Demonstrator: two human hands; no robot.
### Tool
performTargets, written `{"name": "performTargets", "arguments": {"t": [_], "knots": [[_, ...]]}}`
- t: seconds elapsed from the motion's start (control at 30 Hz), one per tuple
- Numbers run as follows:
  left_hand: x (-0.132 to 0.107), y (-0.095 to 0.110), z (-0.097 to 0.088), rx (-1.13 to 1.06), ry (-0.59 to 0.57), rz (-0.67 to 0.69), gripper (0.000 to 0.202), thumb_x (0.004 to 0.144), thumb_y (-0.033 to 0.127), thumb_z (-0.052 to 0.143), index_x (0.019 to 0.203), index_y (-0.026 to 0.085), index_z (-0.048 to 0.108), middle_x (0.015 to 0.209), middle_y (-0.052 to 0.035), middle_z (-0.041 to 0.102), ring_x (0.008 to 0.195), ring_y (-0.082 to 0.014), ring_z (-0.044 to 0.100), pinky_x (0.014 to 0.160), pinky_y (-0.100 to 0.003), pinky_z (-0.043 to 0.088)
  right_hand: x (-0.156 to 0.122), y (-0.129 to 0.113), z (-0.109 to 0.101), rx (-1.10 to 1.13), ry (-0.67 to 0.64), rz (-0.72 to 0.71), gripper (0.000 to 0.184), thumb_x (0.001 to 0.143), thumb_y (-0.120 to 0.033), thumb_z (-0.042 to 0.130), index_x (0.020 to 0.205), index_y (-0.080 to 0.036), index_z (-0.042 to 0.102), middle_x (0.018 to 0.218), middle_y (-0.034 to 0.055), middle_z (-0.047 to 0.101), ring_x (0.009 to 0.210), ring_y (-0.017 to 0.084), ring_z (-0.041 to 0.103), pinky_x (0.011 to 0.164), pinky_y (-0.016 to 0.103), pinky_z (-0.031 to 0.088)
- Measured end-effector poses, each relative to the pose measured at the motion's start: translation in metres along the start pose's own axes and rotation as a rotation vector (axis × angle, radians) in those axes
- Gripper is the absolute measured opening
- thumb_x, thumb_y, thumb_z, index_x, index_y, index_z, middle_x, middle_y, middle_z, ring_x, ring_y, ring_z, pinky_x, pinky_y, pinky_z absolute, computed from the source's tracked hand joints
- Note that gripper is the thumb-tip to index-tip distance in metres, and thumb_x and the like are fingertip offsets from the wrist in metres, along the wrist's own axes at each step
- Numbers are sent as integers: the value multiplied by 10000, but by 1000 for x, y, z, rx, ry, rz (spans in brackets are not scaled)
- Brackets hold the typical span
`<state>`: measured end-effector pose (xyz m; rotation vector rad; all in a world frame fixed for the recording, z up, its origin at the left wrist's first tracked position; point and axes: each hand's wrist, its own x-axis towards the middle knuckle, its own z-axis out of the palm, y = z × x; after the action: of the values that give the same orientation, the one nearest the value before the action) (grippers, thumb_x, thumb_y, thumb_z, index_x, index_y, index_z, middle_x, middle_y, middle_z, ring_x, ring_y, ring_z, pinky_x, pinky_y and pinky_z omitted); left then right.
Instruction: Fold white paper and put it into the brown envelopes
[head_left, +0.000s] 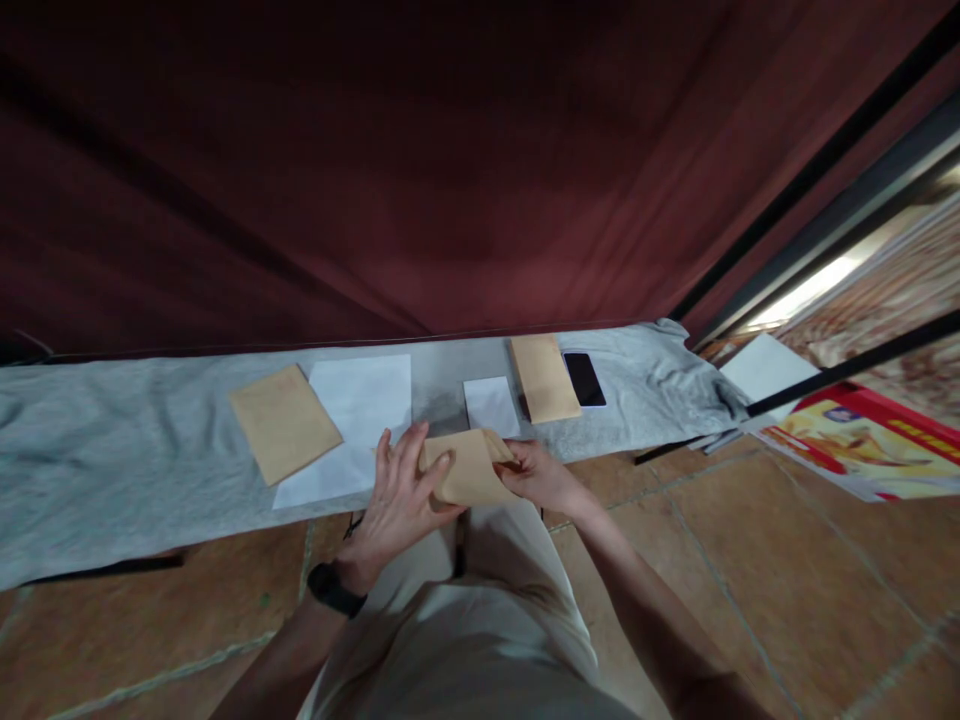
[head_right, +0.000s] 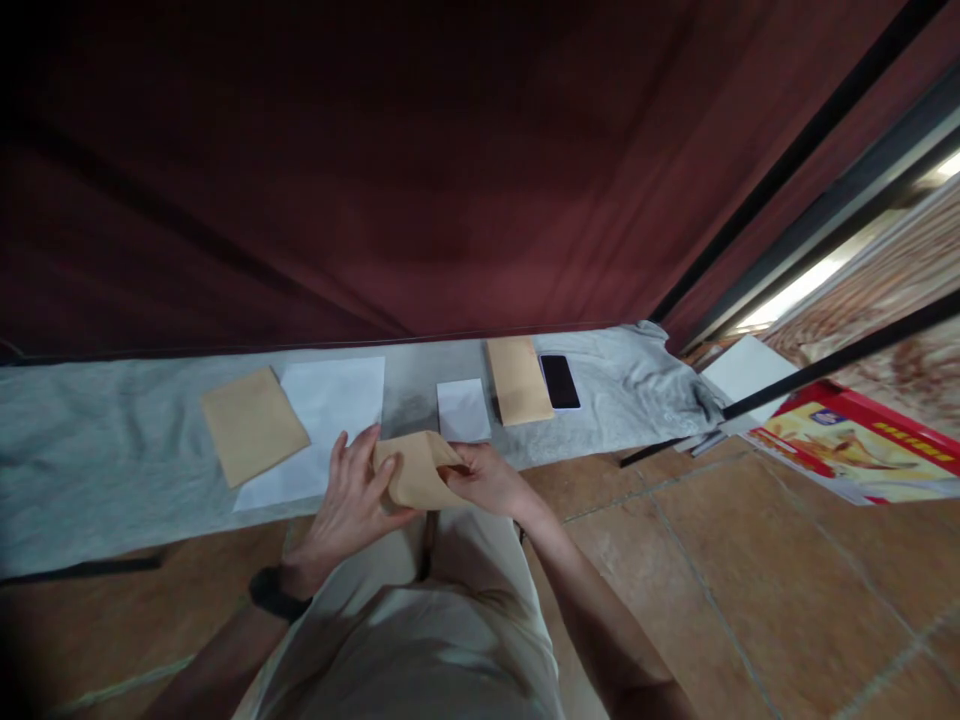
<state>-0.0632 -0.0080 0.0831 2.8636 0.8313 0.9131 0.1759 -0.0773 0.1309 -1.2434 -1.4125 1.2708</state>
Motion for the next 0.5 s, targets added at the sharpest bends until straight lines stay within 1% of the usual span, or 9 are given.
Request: {"name": "performTargets", "arguments": {"t": [0.1, 0.2, 0.27, 0.33, 0.4, 0.5], "knots": [[1, -3, -4, 12, 24, 35, 689, 746, 423, 803, 1347, 267, 507, 1641, -199, 233, 1489, -416, 286, 1191, -696, 166, -2, -4, -1, -50, 48, -12, 196, 843, -283, 580, 937, -195, 728, 824, -14, 687, 801, 178, 620, 694, 244, 472], [1, -3, -11, 15, 9, 35, 693, 750, 391, 792, 1361, 271, 488, 1631, -193, 251, 1475, -411, 309, 1193, -694, 153, -1, -6, 0, -139, 111, 7, 181, 838, -259, 564, 902, -198, 722, 791, -11, 687, 737, 167, 607, 647, 237, 452], [0, -2, -14, 14, 11, 31, 731, 755, 376, 781, 1396, 267, 448, 1611, -200, 286, 1459, -403, 336, 1197, -690, 151, 0, -6, 0, -208, 170, 21, 164, 828, -240, 577, 903, -200, 717, 770, -11, 689, 690, 154, 590, 617, 232, 432], [-1, -1, -16, 13, 33, 33, 807, 761, 372, 767, 1455, 262, 370, 1586, -212, 317, 1448, -396, 353, 1195, -692, 155, 1, -5, 0, -241, 218, 34, 164, 829, -242, 594, 934, -200, 712, 764, -10, 691, 669, 146, 583, 597, 226, 419], [-1, 0, -15, 14, 38, 22, 881, 760, 378, 759, 1496, 235, 298, 1561, -234, 339, 1442, -400, 358, 1189, -697, 170, 1, -4, 0, -243, 232, 48, 167, 847, -259, 587, 953, -198, 701, 752, -14, 682, 657, 136, 576, 581, 216, 409], [0, 2, -10, 24, -18, -6, 910, 741, 383, 758, 1495, 174, 292, 1528, -266, 354, 1436, -423, 355, 1180, -701, 201, -3, -5, 2, -268, 217, 47, 158, 859, -237, 560, 947, -197, 684, 755, -26, 670, 664, 124, 576, 590, 204, 406]]}}
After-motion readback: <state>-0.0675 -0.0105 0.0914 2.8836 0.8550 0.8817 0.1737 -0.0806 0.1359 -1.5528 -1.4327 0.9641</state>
